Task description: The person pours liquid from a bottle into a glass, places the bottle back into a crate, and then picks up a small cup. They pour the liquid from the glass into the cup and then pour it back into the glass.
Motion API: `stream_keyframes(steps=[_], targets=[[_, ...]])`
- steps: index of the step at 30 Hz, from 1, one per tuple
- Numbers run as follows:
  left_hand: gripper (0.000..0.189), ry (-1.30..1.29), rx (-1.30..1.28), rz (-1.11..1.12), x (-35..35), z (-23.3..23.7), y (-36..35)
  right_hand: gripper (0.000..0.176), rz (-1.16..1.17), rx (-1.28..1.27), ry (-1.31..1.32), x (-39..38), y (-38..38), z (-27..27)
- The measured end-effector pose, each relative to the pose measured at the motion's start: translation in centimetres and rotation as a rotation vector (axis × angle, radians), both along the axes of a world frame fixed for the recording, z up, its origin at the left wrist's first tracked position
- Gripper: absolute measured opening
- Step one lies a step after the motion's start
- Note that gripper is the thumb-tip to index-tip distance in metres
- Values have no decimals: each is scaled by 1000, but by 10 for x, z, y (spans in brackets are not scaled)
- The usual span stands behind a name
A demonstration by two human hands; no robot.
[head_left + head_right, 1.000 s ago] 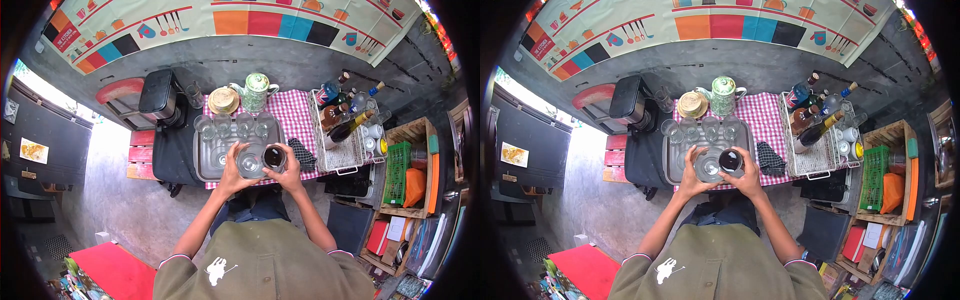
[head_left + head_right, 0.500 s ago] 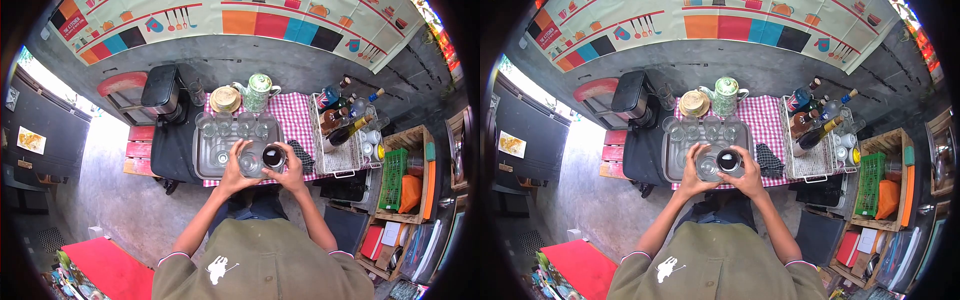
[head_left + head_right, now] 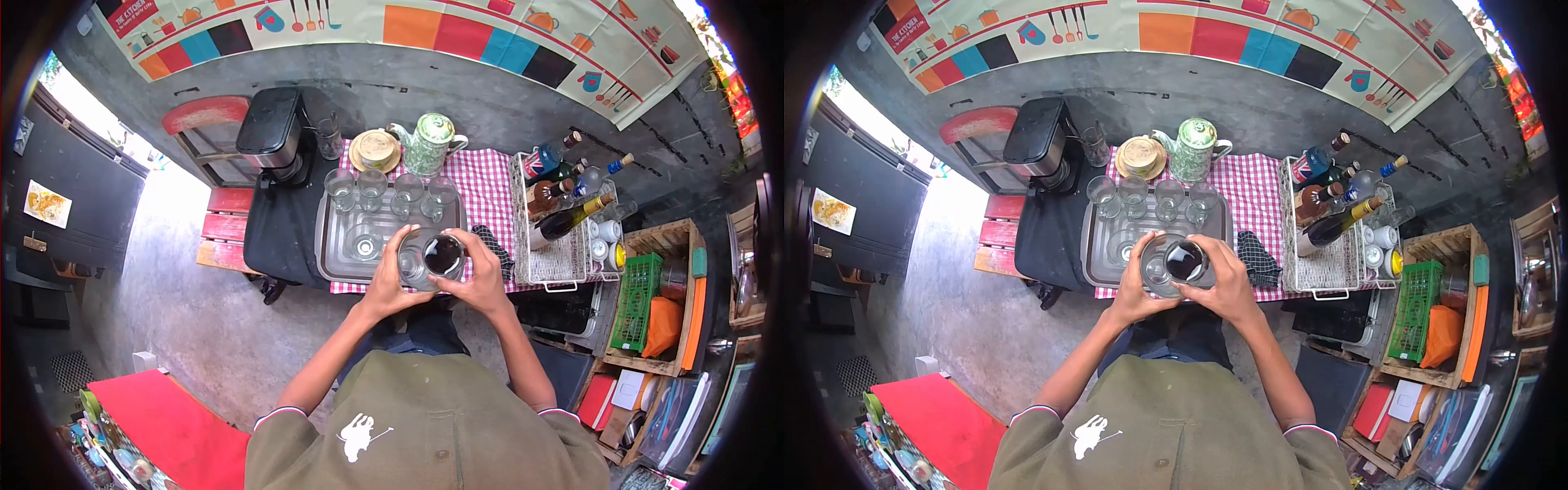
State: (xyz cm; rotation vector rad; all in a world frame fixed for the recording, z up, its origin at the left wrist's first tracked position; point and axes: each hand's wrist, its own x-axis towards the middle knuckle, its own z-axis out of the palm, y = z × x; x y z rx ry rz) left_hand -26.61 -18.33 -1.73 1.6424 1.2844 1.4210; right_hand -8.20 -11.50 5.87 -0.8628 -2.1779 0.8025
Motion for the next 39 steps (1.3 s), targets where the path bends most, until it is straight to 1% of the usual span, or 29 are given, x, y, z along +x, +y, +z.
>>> stream_keyframes(steps=[3, 5, 17, 23, 26, 30, 33, 36, 39], targets=[[115, 26, 21, 14, 0, 3, -2, 68, 6, 57, -28, -4, -2, 6], [114, 62, 54, 31, 0, 5, -2, 68, 7, 50, -48, -5, -4, 9], [114, 115, 66, 59, 1, 0, -5, 71, 51, 98, -217, -8, -4, 19], [115, 88, 43, 47, 1, -1, -6, 75, 88, 125, -315, -9, -2, 23], [111, 37, 25, 37, 2, -1, -6, 75, 103, 137, -354, -10, -1, 25], [113, 31, 33, 46, 3, -3, -8, 77, 117, 164, -389, -13, -1, 27], [114, 16, 18, 43, 3, -6, -8, 78, 116, 98, -384, -14, -1, 32], [115, 21, 23, 46, 3, -6, -7, 76, 131, 101, -422, -15, 1, 33], [115, 50, 39, 62, 4, -5, -6, 72, 140, 158, -402, -16, 2, 34]])
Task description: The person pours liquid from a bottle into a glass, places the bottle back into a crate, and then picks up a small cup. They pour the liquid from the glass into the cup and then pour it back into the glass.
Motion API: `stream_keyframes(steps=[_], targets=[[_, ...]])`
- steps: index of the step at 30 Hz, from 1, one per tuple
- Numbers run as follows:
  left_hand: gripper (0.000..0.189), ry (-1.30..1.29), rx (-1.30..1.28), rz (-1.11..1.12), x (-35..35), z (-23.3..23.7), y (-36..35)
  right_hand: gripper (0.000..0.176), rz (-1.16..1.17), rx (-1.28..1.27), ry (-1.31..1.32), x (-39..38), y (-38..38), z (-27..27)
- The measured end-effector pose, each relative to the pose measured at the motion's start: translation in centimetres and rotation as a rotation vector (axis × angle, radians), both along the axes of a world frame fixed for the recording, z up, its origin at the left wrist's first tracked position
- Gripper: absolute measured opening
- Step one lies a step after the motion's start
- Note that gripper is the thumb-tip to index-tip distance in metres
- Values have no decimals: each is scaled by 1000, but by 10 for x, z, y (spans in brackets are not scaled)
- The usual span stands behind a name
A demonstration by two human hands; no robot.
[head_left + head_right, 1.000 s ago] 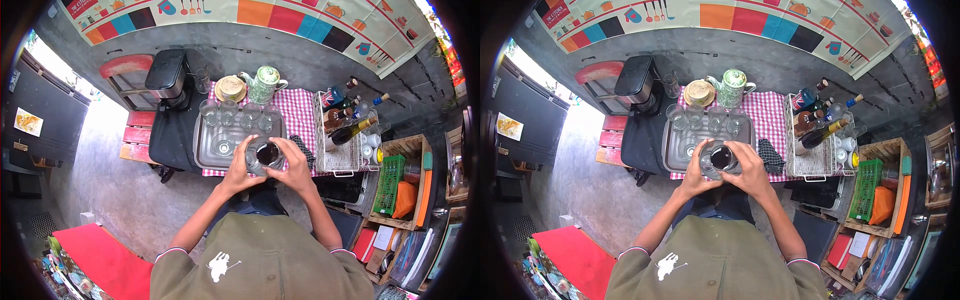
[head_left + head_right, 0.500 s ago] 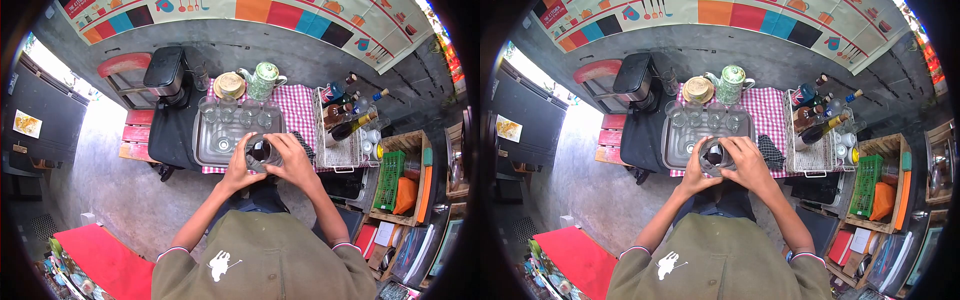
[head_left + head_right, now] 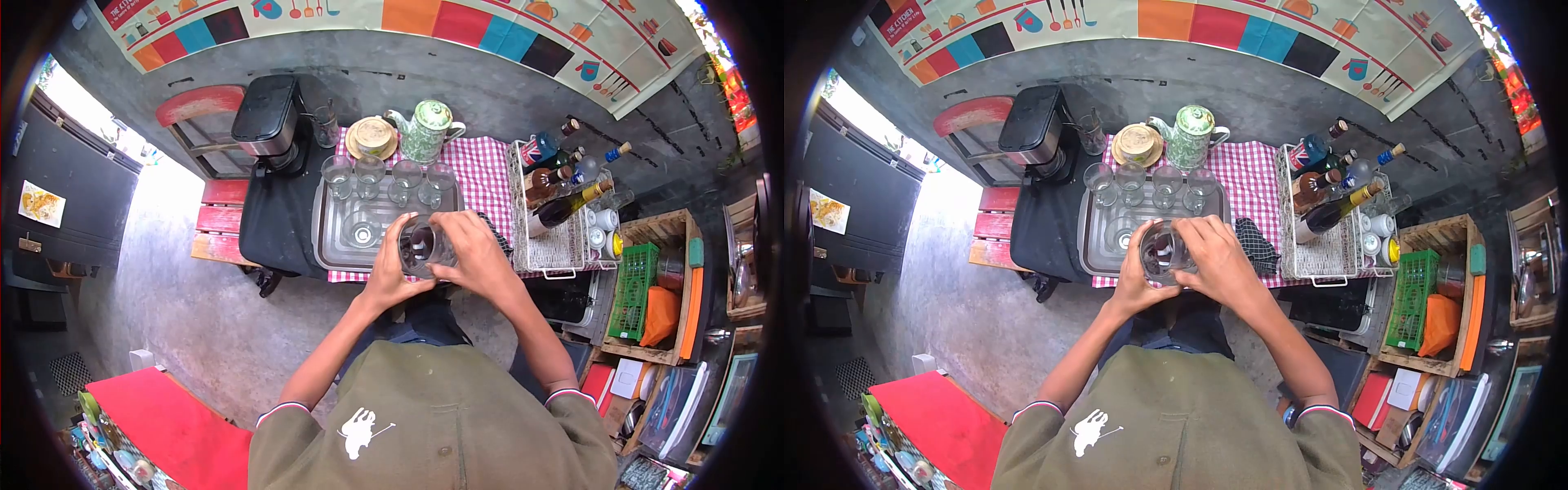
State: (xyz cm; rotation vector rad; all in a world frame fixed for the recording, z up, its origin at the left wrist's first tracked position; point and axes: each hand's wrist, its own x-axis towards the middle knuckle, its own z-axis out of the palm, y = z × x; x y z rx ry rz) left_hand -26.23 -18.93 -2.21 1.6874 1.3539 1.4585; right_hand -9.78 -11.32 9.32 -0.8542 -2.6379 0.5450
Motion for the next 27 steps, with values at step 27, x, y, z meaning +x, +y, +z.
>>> stream_keyframes(steps=[27], targets=[[117, -28, 29, -32, -5, 3, 3, 68, 36, 16, -68, -10, 5, 14]])
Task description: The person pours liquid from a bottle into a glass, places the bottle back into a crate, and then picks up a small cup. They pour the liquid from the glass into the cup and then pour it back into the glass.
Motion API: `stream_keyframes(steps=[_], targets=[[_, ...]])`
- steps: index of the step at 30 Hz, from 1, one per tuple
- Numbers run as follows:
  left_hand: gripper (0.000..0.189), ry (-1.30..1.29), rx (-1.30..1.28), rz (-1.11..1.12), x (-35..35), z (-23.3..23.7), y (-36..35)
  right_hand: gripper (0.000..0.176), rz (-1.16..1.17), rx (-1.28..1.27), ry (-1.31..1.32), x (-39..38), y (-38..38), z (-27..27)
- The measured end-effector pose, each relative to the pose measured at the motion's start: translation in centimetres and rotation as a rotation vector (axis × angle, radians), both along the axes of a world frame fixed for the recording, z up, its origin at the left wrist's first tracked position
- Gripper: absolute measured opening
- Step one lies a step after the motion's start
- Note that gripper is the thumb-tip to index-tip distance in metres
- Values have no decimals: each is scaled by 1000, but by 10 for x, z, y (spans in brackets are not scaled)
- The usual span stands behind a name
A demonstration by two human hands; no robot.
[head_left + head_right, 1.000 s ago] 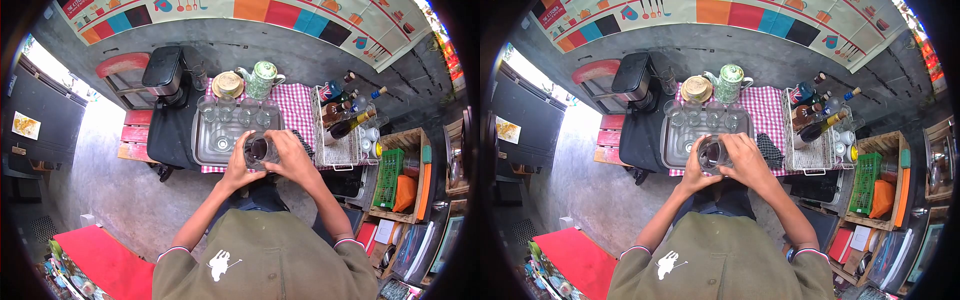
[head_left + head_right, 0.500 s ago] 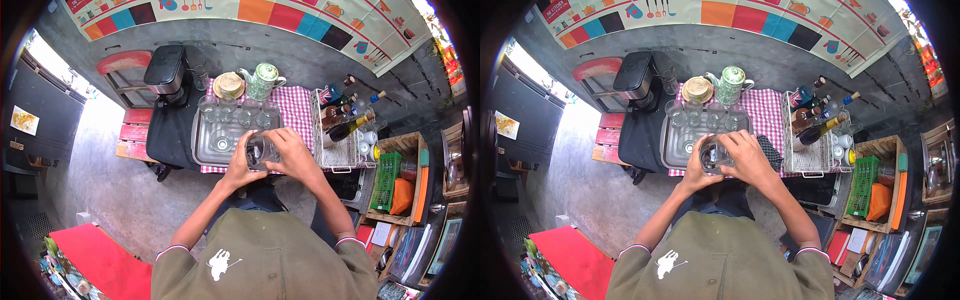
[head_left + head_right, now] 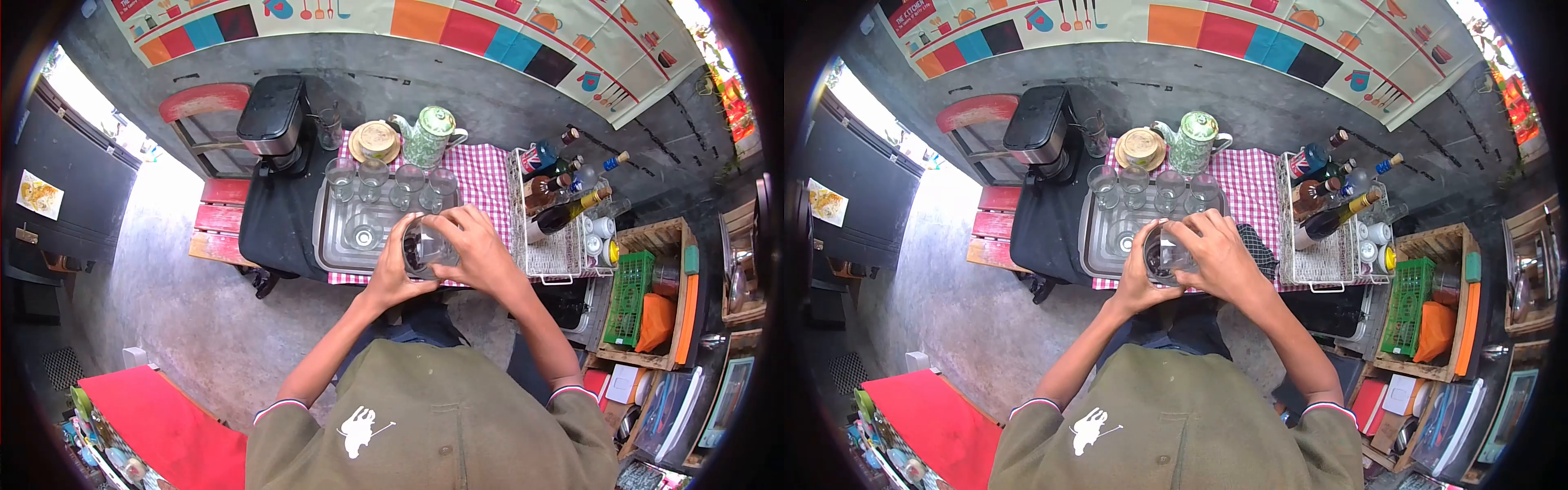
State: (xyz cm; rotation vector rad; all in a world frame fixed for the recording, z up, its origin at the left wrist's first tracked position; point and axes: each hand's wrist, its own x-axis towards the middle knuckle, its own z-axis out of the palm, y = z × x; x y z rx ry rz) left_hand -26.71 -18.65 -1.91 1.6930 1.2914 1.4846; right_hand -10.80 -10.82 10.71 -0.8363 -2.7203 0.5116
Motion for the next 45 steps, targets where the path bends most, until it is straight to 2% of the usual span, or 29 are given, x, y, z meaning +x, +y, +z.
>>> stream_keyframes(steps=[6, 15, 36, 45], targets=[[116, 19, 13, 23, 1, 0, 1, 76, 31, 54, 3, 0, 3, 1], [117, 21, 10, 38, -1, -1, 0, 74, 62, 64, -15, -3, 6, 1], [116, -8, 34, -22, 1, 7, 12, 68, 16, -59, 64, 2, 14, -1], [118, -25, 23, -46, 4, 6, 15, 58, -44, -34, 97, 5, 19, -6]])
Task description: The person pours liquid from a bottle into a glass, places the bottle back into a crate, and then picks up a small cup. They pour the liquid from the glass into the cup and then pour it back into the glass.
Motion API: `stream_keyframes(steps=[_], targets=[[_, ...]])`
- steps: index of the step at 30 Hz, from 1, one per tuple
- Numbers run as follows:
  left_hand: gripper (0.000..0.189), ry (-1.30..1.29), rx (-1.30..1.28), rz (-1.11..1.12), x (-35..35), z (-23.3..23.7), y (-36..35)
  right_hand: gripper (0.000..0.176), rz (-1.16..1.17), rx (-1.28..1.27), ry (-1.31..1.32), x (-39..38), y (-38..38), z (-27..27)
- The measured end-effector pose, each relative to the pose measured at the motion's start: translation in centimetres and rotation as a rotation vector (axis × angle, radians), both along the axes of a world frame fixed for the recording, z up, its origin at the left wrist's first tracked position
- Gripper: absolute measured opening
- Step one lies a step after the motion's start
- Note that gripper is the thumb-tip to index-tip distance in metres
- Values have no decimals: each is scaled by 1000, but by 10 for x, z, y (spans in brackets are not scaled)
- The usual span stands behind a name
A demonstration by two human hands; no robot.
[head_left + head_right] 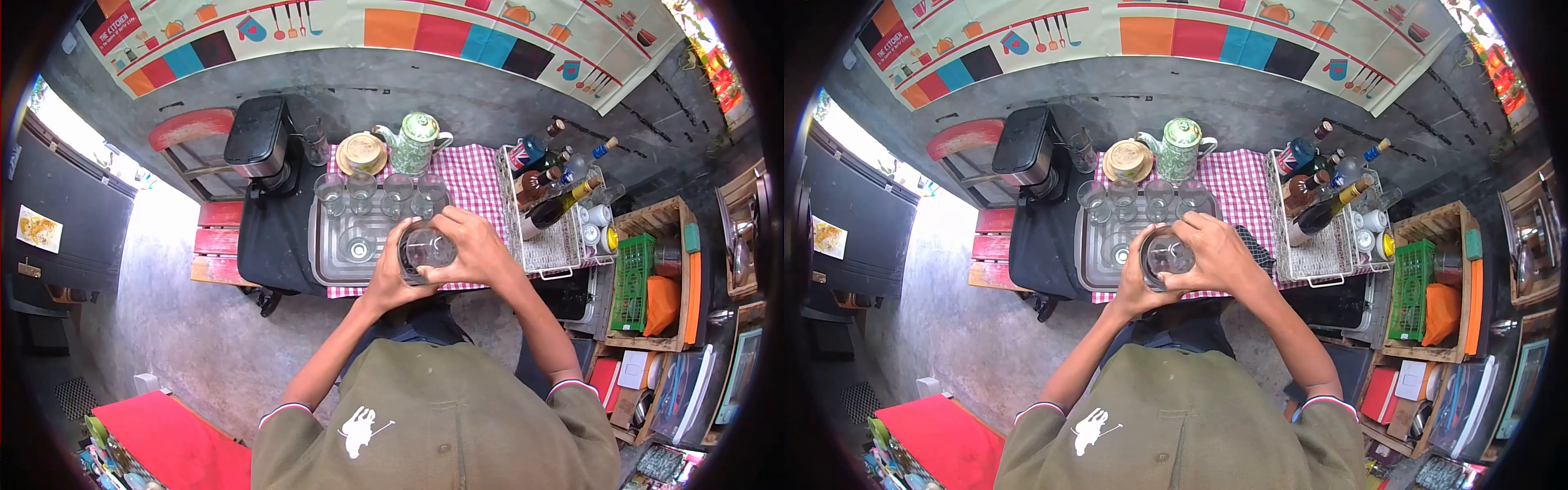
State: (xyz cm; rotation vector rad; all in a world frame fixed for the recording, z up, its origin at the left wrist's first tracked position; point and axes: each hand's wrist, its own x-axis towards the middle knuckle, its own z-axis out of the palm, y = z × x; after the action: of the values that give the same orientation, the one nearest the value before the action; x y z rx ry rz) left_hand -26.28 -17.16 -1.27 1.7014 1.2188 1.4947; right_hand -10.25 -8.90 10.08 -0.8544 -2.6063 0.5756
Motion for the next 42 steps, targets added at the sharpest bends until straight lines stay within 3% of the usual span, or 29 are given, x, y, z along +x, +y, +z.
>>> stream_keyframes(steps=[6, 19, 25, 29, 35, 42], targets=[[119, -24, -12, -8, 0, 1, -1, 55, -55, -71, 62, 2, 0, -7], [117, -58, -48, -34, -2, -5, 1, 67, -229, -452, 563, 26, -11, -42], [118, -81, -64, -50, 0, -7, 5, 81, -244, -802, 922, 39, -25, -70], [119, -112, -57, -62, 4, -17, 11, 92, -297, -903, 1166, 38, -33, -85], [118, -133, -81, -56, 10, -11, 14, 82, -288, -1062, 1372, 48, -35, -94], [116, -15, -72, -8, 19, -7, 19, 74, -248, -1044, 1338, 62, -31, -100]])
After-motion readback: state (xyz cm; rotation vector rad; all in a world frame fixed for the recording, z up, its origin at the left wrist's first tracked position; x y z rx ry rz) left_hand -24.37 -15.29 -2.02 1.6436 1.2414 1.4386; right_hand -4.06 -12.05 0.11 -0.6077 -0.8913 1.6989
